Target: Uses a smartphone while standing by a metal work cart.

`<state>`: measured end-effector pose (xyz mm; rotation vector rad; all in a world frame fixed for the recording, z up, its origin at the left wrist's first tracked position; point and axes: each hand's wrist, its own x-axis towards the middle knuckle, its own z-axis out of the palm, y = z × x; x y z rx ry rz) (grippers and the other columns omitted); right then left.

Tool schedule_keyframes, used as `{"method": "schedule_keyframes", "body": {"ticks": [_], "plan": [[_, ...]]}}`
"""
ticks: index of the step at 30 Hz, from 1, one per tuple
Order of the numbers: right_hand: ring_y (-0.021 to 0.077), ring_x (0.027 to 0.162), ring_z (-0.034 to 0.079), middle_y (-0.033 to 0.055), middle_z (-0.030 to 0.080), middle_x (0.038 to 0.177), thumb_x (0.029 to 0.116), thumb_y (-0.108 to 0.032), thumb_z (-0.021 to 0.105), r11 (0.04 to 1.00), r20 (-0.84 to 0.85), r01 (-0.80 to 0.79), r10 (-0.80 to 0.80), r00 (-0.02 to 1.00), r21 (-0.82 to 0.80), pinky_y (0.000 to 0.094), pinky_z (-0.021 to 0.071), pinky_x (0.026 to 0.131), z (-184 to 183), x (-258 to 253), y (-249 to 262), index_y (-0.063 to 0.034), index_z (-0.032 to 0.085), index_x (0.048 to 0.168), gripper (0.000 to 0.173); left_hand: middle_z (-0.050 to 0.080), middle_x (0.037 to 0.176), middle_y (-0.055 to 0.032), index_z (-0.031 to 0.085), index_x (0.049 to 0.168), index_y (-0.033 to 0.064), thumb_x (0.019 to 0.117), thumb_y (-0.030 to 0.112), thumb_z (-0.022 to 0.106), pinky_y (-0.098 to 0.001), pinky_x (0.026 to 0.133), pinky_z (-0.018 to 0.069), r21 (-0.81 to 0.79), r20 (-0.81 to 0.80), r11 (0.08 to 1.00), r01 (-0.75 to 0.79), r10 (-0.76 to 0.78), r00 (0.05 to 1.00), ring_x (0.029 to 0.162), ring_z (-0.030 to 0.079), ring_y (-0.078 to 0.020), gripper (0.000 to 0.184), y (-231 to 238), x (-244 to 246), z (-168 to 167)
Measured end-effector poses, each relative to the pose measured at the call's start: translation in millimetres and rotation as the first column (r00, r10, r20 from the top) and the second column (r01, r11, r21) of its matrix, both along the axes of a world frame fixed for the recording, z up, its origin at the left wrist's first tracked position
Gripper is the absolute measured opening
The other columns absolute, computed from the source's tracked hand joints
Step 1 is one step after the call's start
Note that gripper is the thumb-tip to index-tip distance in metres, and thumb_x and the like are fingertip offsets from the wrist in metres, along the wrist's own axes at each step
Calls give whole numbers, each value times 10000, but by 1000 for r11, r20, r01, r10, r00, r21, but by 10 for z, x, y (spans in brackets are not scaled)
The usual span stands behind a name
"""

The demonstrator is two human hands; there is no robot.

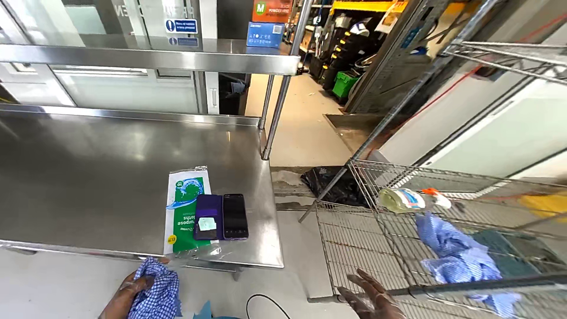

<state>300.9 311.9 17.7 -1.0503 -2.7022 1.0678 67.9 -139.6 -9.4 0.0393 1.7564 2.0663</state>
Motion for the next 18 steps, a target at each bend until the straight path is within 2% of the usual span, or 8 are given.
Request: {"method": "schedule_keyframes", "body": {"ticks": [7, 9, 12, 18], "plan": [[497, 1494, 311, 353, 382, 1556, 933, -321, 720, 999, 44, 30, -30, 999, 15, 559, 272, 1226, -235, 432, 446, 76, 610, 1348, 585, 755, 1021, 20, 658, 1128, 60, 834, -3, 413, -240, 814, 579, -35, -16, 999, -20, 20, 1000, 898, 701, -42, 388, 175, 295, 79], [491, 1496, 312, 348, 382, 1559, 930, -337, 720, 1000, 47, 20, -21, 999, 8, 557, 277, 1224, -237, 393, 482, 71, 613, 1348, 594, 759, 1011, 35, 671, 1098, 82, 832, -5, 396, -232, 816, 574, -26, -45, 999, -29, 28, 999, 896, 700, -29, 392, 155, 325, 68], [468, 1503, 311, 337, 367, 1573, 935, -350, 710, 1000, 48, -8, 8, 999, -5, 555, 270, 1228, -192, 235, 509, 64, 603, 1362, 605, 762, 1035, 19, 669, 1123, 70, 829, -6, 400, -247, 835, 579, 1, -68, 1000, -28, 28, 997, 916, 706, -45, 405, 103, 290, 3], [470, 1514, 287, 322, 356, 1588, 937, -351, 716, 1000, 69, 7, -6, 998, -10, 569, 251, 1232, -158, -63, 494, 50, 601, 1375, 606, 761, 995, 30, 675, 1093, 79, 828, -22, 394, -246, 813, 582, 10, -29, 998, -61, 61, 998, 887, 705, -41, 399, 129, 60, -86]]}}
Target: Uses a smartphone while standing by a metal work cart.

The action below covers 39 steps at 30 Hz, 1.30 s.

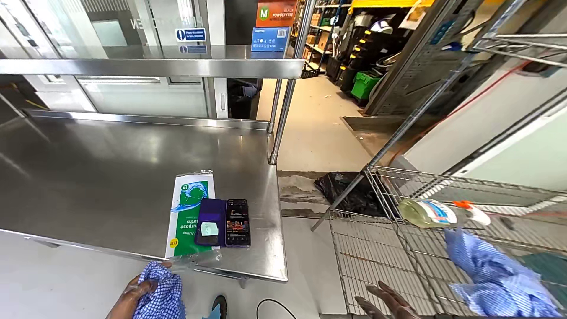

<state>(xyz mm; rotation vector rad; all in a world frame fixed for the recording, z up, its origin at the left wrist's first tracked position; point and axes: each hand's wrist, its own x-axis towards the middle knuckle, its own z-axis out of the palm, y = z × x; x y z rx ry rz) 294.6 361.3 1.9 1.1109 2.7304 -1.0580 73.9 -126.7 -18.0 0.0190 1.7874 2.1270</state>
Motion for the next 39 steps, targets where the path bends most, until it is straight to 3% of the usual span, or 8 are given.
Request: {"method": "schedule_keyframes", "body": {"ticks": [3, 7, 11, 17, 21, 25, 28, 39], "plan": [[470, 1508, 299, 321, 362, 1584, 940, -314, 707, 1000, 28, -19, 19, 999, 8, 568, 266, 1226, -14, -188, -3, 48, 611, 1363, 566, 764, 949, 33, 675, 1037, 89, 817, -32, 405, -236, 777, 588, 16, 27, 999, -51, 51, 998, 845, 707, -34, 369, -6, -155, -12], [503, 1502, 289, 336, 343, 1587, 955, -224, 661, 997, 23, -73, 72, 997, 31, 595, 267, 1217, -51, -436, 32, 56, 605, 1364, 499, 755, 999, 22, 656, 1080, 70, 811, -15, 419, -241, 809, 580, 9, 70, 998, -67, 67, 995, 896, 703, -49, 369, -51, -345, -82], [501, 1487, 320, 333, 377, 1570, 932, -261, 697, 997, -19, -72, 73, 997, 38, 622, 270, 1204, -30, -712, -74, 55, 627, 1342, 523, 755, 938, 60, 668, 1024, 106, 799, -18, 431, -213, 758, 581, -36, 90, 993, -114, 117, 989, 836, 697, -13, 350, -21, -505, -30], [498, 1514, 262, 316, 279, 1627, 908, -273, 752, 998, -38, -56, 57, 998, 30, 623, 259, 1207, 19, -1182, -285, 34, 579, 1405, 609, 756, 940, 41, 680, 1007, 105, 784, -6, 466, -230, 764, 586, -11, 103, 993, -116, 117, 988, 852, 702, -32, 329, -143, -686, -87], [591, 1437, 338, 382, 353, 1558, 806, -320, 817, 976, -231, -120, 161, 960, 182, 717, 305, 1133, -183, -1552, -470, 58, 631, 1335, 676, 747, 845, 98, 687, 905, 176, 781, -40, 440, -189, 717, 575, -19, 89, 990, -142, 143, 986, 768, 682, 22, 352, -143, -705, 13], [609, 1418, 354, 384, 368, 1547, 728, -390, 821, 964, -313, -133, 203, 928, 231, 718, 330, 1117, -271, -1958, -716, 55, 619, 1353, 794, 751, 856, 104, 694, 916, 183, 787, -45, 426, -184, 718, 572, -24, 80, 990, -143, 144, 986, 767, 682, 25, 375, -192, -734, 5], [572, 1444, 346, 349, 335, 1587, 710, -391, 867, 961, -261, -166, 222, 939, 220, 691, 294, 1158, -213, -2204, -864, 56, 592, 1390, 858, 764, 967, 58, 697, 1024, 131, 801, -12, 430, -217, 784, 581, -20, 81, 995, -98, 99, 992, 867, 702, -14, 376, -298, -772, -99], [460, 1549, 199, 281, 224, 1663, 751, -415, 885, 950, -50, -280, 289, 956, 140, 603, 177, 1240, -130, -2640, -1115, 14, 489, 1496, 946, 767, 956, 53, 708, 1013, 134, 796, 4, 461, -218, 781, 584, -12, 69, 989, -145, 145, 987, 862, 707, -19, 354, -470, -720, -142]]}}
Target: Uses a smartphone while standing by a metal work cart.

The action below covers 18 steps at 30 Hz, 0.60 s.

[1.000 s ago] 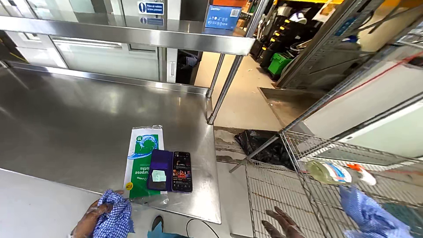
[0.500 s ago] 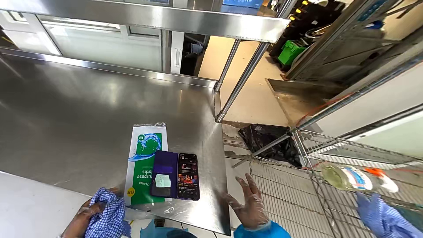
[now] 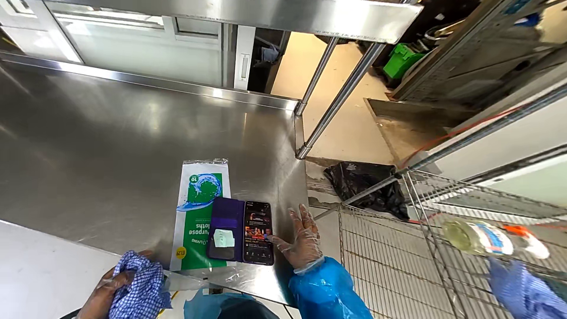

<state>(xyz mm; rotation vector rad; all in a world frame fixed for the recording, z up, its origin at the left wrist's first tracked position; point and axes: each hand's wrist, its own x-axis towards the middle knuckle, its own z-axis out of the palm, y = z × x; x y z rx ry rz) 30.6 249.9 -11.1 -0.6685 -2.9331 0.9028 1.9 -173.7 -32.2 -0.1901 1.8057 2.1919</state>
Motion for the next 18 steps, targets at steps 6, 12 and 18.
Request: {"method": "schedule_keyframes", "body": {"ticks": [6, 12, 18], "plan": [[441, 1560, 176, 275, 204, 1671, 753, -446, 883, 1000, 42, -7, 6, 999, 4, 585, 152, 1251, 10, -32, 5, 3, 456, 1521, 988, 754, 849, 103, 694, 925, 194, 801, -25, 441, -192, 717, 579, -20, 16, 998, -53, 53, 998, 771, 690, 20, 357, 55, 37, 127], [418, 1577, 118, 230, 133, 1701, 747, -472, 884, 1000, 164, -10, 11, 986, -9, 568, 118, 1260, 42, -59, -6, -35, 389, 1569, 1054, 768, 963, 57, 700, 995, 150, 804, -5, 434, -213, 786, 581, -10, -8, 1000, 18, -18, 1000, 873, 705, -12, 361, -29, 6, 27], [390, 1585, 103, 208, 119, 1709, 772, -498, 858, 1000, 226, -31, 29, 974, 3, 554, 117, 1264, -14, -173, 21, -54, 373, 1581, 1042, 770, 914, 62, 722, 962, 168, 798, -14, 452, -210, 760, 584, 9, -6, 1000, -15, 15, 1000, 829, 706, -4, 364, -33, 19, 32]]}}
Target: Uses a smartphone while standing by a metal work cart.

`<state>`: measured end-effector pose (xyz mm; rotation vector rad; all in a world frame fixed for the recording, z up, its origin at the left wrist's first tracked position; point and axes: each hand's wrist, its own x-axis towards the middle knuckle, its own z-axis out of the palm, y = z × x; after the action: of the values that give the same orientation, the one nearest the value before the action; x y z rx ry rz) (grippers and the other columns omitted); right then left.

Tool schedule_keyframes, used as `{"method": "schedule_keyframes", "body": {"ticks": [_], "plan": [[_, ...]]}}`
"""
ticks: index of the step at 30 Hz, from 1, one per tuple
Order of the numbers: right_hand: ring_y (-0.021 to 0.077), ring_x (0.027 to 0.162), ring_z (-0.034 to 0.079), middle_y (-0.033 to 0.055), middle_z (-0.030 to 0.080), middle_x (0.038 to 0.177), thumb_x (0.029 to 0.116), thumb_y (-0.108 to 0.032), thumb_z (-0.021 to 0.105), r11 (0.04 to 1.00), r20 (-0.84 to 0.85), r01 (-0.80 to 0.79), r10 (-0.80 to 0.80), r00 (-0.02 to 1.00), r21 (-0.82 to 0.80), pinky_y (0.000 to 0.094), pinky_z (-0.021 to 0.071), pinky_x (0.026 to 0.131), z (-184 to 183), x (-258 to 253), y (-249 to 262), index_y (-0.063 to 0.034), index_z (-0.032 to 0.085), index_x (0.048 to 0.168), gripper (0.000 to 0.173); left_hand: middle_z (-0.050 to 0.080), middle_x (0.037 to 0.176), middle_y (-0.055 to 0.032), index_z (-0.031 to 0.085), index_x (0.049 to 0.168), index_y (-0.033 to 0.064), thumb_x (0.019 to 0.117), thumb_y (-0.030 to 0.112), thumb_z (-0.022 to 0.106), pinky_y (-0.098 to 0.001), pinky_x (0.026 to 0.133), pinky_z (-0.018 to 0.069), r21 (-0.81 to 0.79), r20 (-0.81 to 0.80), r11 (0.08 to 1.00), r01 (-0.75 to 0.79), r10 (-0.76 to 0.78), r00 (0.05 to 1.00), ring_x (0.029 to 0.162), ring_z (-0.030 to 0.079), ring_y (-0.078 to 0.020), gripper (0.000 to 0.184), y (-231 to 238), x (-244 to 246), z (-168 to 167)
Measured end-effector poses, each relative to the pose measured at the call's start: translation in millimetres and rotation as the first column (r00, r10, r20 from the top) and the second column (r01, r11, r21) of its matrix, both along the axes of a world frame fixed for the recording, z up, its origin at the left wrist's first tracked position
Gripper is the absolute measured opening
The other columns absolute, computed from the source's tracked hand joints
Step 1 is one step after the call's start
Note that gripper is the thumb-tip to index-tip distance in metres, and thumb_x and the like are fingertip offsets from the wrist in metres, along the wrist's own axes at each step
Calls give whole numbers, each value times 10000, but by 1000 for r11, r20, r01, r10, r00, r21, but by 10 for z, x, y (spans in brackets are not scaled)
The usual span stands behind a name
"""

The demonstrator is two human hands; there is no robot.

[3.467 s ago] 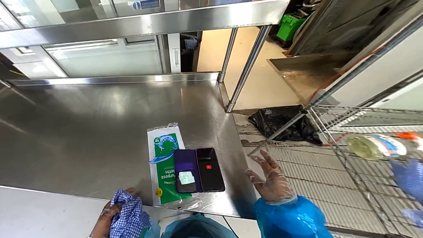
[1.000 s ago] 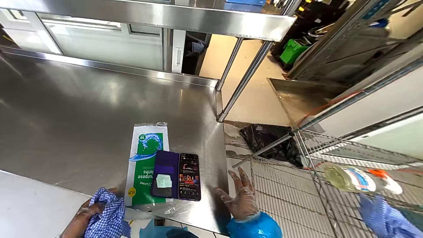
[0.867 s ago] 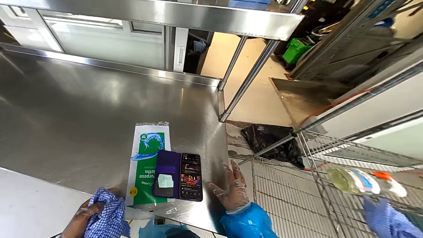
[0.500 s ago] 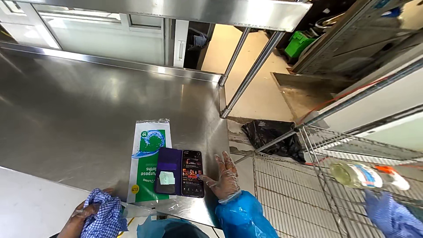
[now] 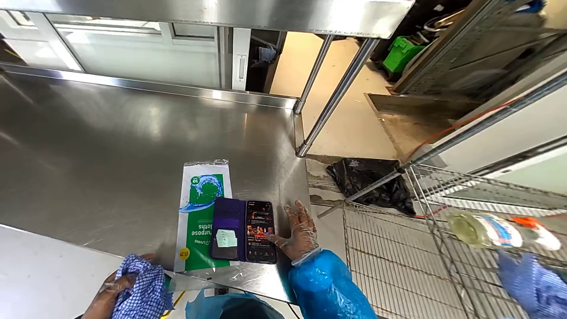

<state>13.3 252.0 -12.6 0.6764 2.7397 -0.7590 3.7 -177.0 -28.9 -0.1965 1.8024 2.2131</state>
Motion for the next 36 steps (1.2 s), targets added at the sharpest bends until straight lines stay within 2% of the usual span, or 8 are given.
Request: {"method": "schedule_keyframes", "body": {"ticks": [3, 6, 12, 19, 22, 29, 32, 36], "plan": [[402, 1579, 118, 217, 150, 1702, 792, -490, 851, 1000, -7, 13, -13, 1000, 10, 562, 143, 1257, -16, -101, 37, -48, 402, 1565, 998, 766, 965, 68, 703, 1008, 150, 818, -3, 430, -211, 797, 577, -28, -16, 999, 28, -29, 999, 879, 701, -5, 366, -35, 1, -23], [406, 1573, 145, 226, 166, 1696, 817, -452, 848, 999, -41, 37, -36, 999, 21, 572, 162, 1246, -23, -207, 69, -41, 425, 1550, 941, 768, 930, 70, 713, 975, 162, 811, 1, 446, -209, 778, 579, -15, -9, 1000, -3, 2, 1000, 851, 704, -6, 353, -29, 13, 4], [437, 1543, 227, 248, 214, 1676, 859, -304, 837, 995, -260, 98, -104, 960, -37, 600, 228, 1220, -20, -214, 138, 9, 487, 1494, 790, 770, 950, 60, 726, 992, 166, 811, 6, 454, -211, 781, 580, 9, -22, 1000, -3, 3, 1000, 863, 705, -7, 364, -85, 10, -47], [444, 1542, 226, 241, 212, 1679, 864, -305, 828, 993, -240, 97, -110, 965, -63, 598, 225, 1224, -24, -25, 128, 9, 500, 1488, 772, 772, 969, 42, 728, 1041, 145, 815, 33, 478, -225, 786, 586, 4, -17, 1000, 26, -26, 1000, 873, 712, -26, 355, -115, -3, -115], [458, 1534, 235, 242, 215, 1678, 810, -341, 869, 994, -228, 88, -99, 969, -57, 602, 244, 1216, -5, 50, 124, -4, 497, 1495, 849, 771, 952, 40, 717, 1032, 133, 804, 15, 463, -223, 778, 586, 4, -8, 1000, 23, -23, 1000, 863, 711, -26, 361, -91, 3, -93], [382, 1586, 97, 187, 101, 1717, 708, -533, 890, 998, 74, -60, 61, 995, -9, 547, 135, 1262, 98, 130, 12, -90, 351, 1598, 1131, 768, 954, 61, 708, 1032, 137, 817, 4, 439, -218, 786, 585, -19, 1, 999, 33, -33, 999, 871, 709, -15, 368, -33, 31, -66], [368, 1590, 82, 175, 89, 1721, 722, -547, 872, 996, 116, -84, 84, 990, -9, 539, 124, 1267, 48, 83, -5, -102, 332, 1607, 1129, 757, 861, 82, 680, 965, 155, 803, -30, 419, -207, 726, 584, -39, 22, 999, -19, 20, 1000, 782, 697, 4, 358, 35, 72, 27], [393, 1576, 141, 205, 149, 1705, 797, -492, 849, 1000, 17, -12, 12, 1000, -9, 552, 173, 1254, -17, -21, 38, -54, 390, 1573, 1002, 763, 893, 70, 678, 994, 138, 826, -38, 392, -206, 751, 586, -21, 18, 1000, -11, 12, 1000, 807, 704, -1, 375, 7, 124, 38]]}}
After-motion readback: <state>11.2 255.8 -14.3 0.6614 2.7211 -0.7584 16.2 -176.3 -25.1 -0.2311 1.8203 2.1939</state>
